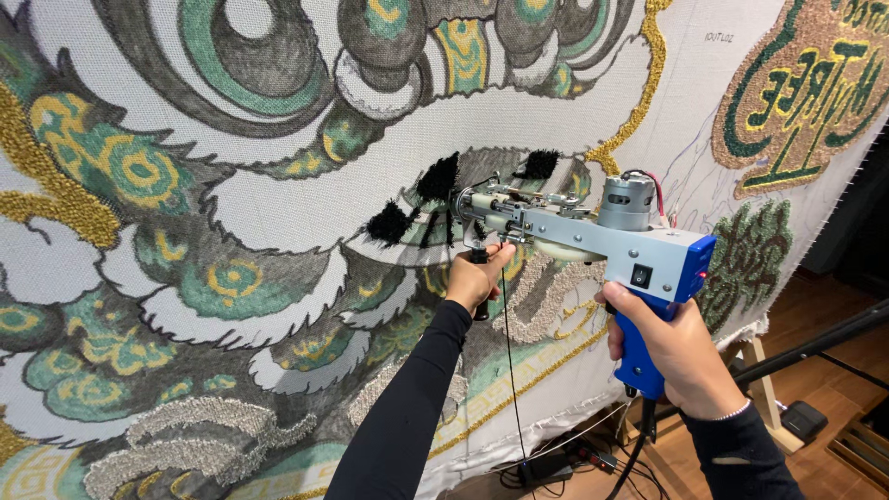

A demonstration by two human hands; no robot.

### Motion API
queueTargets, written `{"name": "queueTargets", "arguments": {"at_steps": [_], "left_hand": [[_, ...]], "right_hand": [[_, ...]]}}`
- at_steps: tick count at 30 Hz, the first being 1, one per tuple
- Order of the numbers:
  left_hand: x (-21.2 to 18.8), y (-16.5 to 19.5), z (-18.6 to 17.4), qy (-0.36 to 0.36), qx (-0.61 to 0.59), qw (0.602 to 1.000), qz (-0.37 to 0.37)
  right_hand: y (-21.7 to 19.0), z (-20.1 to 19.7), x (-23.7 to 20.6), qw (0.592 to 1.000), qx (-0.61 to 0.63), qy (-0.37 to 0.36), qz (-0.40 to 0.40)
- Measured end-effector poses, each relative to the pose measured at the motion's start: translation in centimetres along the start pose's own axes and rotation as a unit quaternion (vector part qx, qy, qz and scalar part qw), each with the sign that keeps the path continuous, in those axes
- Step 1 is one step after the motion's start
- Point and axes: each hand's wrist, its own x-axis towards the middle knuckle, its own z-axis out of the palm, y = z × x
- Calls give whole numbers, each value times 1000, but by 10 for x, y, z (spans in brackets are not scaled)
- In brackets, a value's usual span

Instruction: The person uses a tufting gun to apply black yarn to a large canvas with a lion dance mask design. They guide the tool with both hands to follow the pattern and occasionally touch the yarn by hand to check the texture.

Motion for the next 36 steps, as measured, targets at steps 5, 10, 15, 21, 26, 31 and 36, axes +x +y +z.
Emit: {"name": "queueTargets", "arguments": {"at_steps": [5,10,15,21,26,31,36], "left_hand": [[12,-5,-8,21,35,999,-16],[16,-2,-10,18,56,998,-23],[21,0,-13,11,92,996,-11],[27,6,-17,-13,41,999,-1],[26,10,-19,0,73,997,-13],[23,14,-18,-5,53,999,3],[26,24,-20,-5,57,998,-1]], "right_hand": [[5,10,6,999,23,-22,42],[13,16,10,998,45,-10,29],[15,15,15,998,55,-20,34],[11,19,19,998,31,3,46],[8,24,18,997,41,5,61],[3,25,20,997,61,-3,51],[-4,28,18,997,69,0,43]]}}
